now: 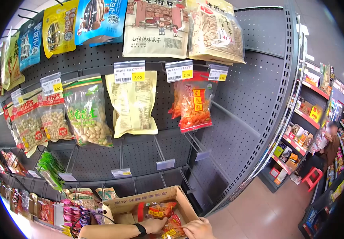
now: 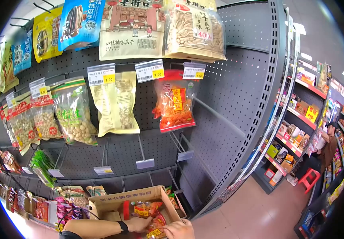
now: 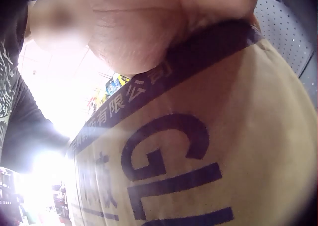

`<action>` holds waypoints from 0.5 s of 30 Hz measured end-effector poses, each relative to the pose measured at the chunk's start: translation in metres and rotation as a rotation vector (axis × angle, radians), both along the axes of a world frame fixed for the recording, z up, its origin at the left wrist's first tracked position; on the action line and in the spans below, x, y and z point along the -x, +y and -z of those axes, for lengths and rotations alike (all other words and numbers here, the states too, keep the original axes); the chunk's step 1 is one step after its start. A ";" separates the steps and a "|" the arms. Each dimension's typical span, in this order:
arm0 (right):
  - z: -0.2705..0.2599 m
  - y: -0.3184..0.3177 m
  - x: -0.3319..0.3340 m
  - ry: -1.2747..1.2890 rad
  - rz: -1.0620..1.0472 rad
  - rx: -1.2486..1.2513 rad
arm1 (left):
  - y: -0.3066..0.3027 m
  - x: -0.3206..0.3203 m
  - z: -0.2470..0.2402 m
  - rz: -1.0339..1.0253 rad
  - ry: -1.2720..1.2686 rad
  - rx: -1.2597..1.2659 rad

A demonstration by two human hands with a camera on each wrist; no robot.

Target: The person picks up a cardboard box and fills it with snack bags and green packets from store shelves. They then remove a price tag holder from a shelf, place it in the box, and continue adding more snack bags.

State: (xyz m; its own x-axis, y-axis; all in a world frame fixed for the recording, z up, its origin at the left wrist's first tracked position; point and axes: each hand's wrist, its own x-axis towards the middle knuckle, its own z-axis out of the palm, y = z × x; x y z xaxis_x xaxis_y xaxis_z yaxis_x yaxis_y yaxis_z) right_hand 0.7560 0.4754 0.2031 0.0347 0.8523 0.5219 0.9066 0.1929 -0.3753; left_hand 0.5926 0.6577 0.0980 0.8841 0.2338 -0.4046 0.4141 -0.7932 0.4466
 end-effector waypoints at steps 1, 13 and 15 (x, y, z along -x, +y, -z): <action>-0.002 -0.002 -0.002 0.007 -0.034 -0.006 | -0.002 -0.003 -0.023 0.039 0.049 -0.056; -0.203 0.213 -0.127 0.166 0.240 -0.532 | 0.008 0.002 -0.080 0.015 -0.183 -0.931; -0.207 0.242 -0.129 0.212 0.210 -0.515 | 0.009 0.007 -0.088 0.061 -0.221 -0.918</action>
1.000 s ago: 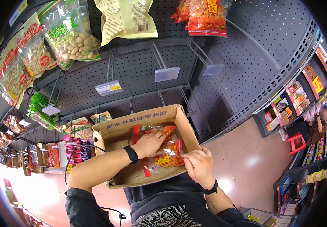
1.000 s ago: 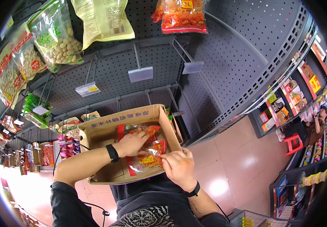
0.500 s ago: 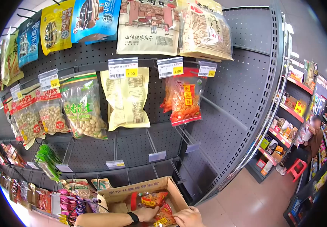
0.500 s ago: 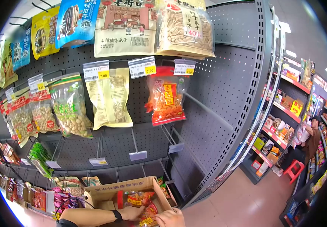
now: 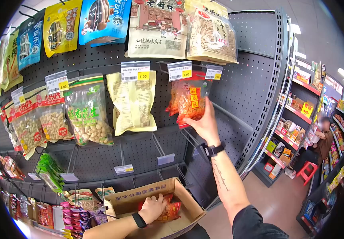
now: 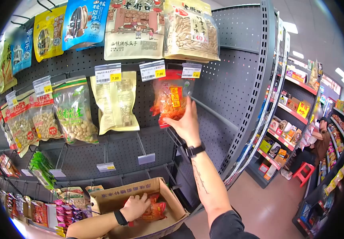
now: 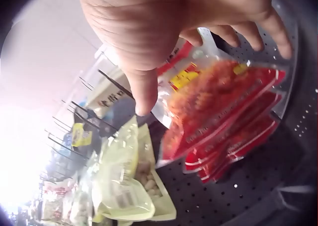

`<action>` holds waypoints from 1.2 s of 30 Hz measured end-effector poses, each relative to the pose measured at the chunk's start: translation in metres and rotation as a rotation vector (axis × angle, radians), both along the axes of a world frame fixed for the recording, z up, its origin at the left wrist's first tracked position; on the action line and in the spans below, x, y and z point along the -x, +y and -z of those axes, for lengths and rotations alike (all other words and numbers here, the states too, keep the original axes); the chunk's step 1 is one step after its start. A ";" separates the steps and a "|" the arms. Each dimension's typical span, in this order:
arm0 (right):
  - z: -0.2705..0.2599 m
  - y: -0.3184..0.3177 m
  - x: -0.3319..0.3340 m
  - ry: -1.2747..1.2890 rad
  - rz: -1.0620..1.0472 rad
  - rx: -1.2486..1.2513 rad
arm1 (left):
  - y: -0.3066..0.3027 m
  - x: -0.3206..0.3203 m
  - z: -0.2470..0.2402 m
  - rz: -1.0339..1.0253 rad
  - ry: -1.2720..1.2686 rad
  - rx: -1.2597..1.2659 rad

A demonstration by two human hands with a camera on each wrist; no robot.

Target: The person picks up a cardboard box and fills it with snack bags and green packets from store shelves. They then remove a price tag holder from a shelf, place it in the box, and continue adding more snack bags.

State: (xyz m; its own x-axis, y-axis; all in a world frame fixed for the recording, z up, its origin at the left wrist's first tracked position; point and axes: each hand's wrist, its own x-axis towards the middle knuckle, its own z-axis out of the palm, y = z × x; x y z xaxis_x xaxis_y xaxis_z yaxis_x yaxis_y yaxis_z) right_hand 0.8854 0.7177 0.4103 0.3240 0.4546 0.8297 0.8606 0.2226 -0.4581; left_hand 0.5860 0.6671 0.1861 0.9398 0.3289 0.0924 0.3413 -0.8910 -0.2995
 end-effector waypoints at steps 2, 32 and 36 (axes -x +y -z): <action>0.005 0.012 0.011 -0.016 0.073 0.025 | 0.004 0.004 -0.010 0.110 0.086 0.196; -0.002 -0.126 0.018 0.744 -0.987 0.114 | -0.084 0.205 0.016 -0.027 -0.820 0.049; 0.055 -0.140 0.049 0.516 -0.874 0.528 | -0.084 0.194 -0.008 0.058 -0.915 0.165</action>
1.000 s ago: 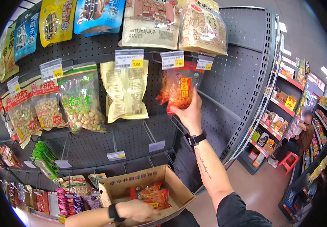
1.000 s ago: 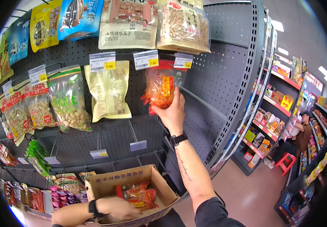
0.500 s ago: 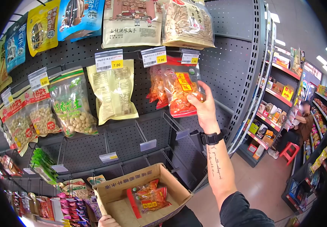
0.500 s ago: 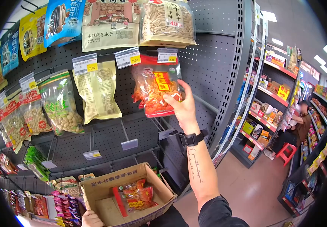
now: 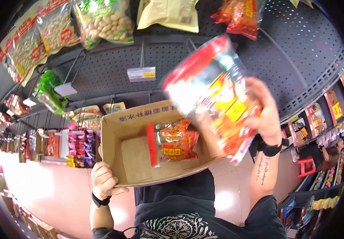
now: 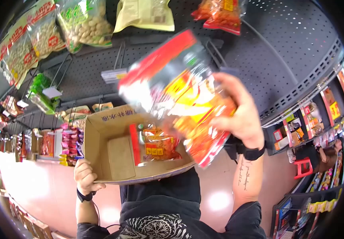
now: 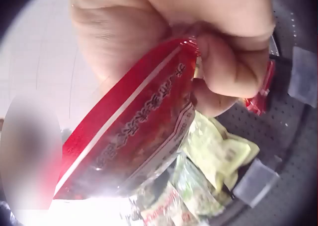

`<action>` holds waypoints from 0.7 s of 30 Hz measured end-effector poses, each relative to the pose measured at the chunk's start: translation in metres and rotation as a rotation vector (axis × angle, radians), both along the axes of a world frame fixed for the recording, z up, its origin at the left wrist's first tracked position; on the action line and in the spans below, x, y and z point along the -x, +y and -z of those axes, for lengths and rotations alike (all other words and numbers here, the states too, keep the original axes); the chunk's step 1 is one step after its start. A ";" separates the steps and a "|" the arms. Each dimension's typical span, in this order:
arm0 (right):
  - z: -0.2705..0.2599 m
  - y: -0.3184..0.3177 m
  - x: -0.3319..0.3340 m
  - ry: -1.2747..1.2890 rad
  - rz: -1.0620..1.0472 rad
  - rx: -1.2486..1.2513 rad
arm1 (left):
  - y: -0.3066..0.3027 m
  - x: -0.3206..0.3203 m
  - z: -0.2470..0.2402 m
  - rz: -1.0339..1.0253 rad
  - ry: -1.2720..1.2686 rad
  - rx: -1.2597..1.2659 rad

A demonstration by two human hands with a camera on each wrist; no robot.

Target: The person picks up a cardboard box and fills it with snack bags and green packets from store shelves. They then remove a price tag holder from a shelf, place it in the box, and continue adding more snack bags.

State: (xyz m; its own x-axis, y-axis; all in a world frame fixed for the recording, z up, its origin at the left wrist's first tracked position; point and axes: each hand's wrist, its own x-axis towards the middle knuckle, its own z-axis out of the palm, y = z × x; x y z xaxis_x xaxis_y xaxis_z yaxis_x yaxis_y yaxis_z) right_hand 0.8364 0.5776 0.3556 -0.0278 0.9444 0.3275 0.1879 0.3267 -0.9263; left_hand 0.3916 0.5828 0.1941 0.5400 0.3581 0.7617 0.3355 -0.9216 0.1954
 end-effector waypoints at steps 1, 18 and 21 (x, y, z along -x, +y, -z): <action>0.007 -0.001 0.014 -0.122 -0.006 0.060 | -0.001 0.002 -0.001 -0.006 0.013 -0.003; 0.106 -0.002 0.016 -1.053 -0.383 0.038 | 0.026 -0.019 0.014 -0.148 -0.029 -0.125; 0.129 -0.007 0.008 -0.944 -0.323 -0.168 | 0.015 -0.017 0.034 -0.145 -0.063 -0.040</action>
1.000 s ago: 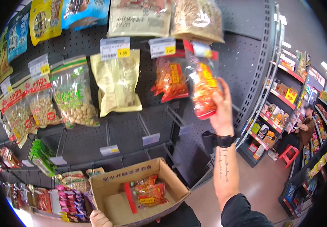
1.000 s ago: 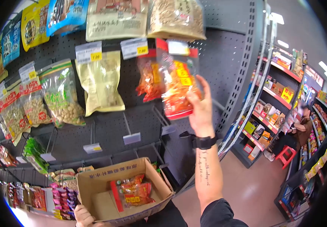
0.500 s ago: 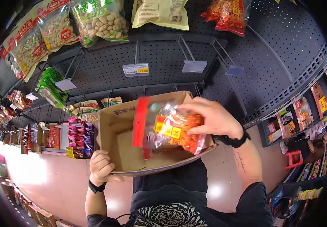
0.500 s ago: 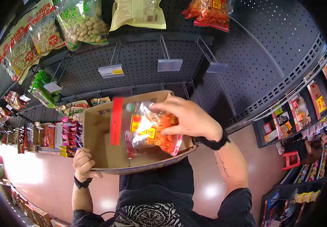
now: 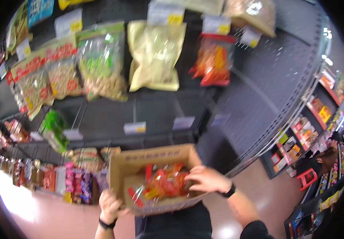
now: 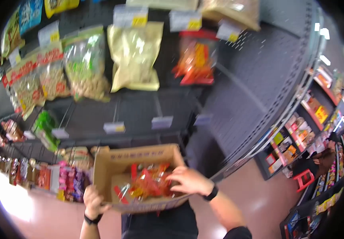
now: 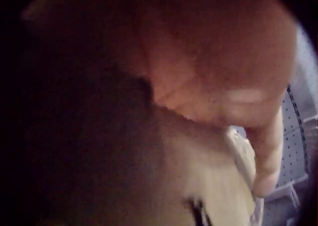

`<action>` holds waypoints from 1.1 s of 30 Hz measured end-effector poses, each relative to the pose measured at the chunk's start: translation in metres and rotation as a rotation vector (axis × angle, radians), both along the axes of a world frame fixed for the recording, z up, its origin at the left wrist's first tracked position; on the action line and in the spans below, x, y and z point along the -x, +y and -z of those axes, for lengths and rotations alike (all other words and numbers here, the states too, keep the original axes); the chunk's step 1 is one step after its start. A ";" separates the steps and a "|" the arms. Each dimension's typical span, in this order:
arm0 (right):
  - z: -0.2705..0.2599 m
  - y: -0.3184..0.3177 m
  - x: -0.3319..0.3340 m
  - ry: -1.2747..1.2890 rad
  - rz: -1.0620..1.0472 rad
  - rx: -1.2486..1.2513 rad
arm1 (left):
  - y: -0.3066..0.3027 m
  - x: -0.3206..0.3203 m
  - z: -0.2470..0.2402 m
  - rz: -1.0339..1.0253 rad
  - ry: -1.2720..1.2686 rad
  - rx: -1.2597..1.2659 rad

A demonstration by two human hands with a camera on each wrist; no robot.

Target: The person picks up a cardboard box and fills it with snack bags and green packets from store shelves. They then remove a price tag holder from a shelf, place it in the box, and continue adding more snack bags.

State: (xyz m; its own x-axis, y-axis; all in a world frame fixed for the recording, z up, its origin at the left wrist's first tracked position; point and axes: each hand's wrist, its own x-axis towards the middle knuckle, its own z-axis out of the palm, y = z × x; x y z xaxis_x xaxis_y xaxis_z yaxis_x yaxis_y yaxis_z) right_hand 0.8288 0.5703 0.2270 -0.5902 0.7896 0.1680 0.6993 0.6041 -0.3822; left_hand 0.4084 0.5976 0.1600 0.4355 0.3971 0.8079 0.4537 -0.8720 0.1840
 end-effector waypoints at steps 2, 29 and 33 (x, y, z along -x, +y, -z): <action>0.003 -0.001 0.000 0.127 0.092 0.002 | -0.011 -0.011 0.000 -0.006 -0.097 0.054; -0.047 -0.062 0.112 0.257 -0.085 -0.240 | -0.164 0.038 -0.036 -0.451 -0.476 -0.107; -0.052 -0.072 0.094 0.334 -0.135 -0.212 | -0.167 0.028 -0.024 -0.391 -0.561 -0.053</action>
State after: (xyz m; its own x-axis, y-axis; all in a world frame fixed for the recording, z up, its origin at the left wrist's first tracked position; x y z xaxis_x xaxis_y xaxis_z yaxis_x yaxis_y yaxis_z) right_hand 0.7346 0.4981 0.2793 -0.5713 0.6365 0.5181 0.4672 0.7712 -0.4324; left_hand 0.3801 0.4305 0.1845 -0.2222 0.3939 0.8919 0.5854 -0.6777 0.4451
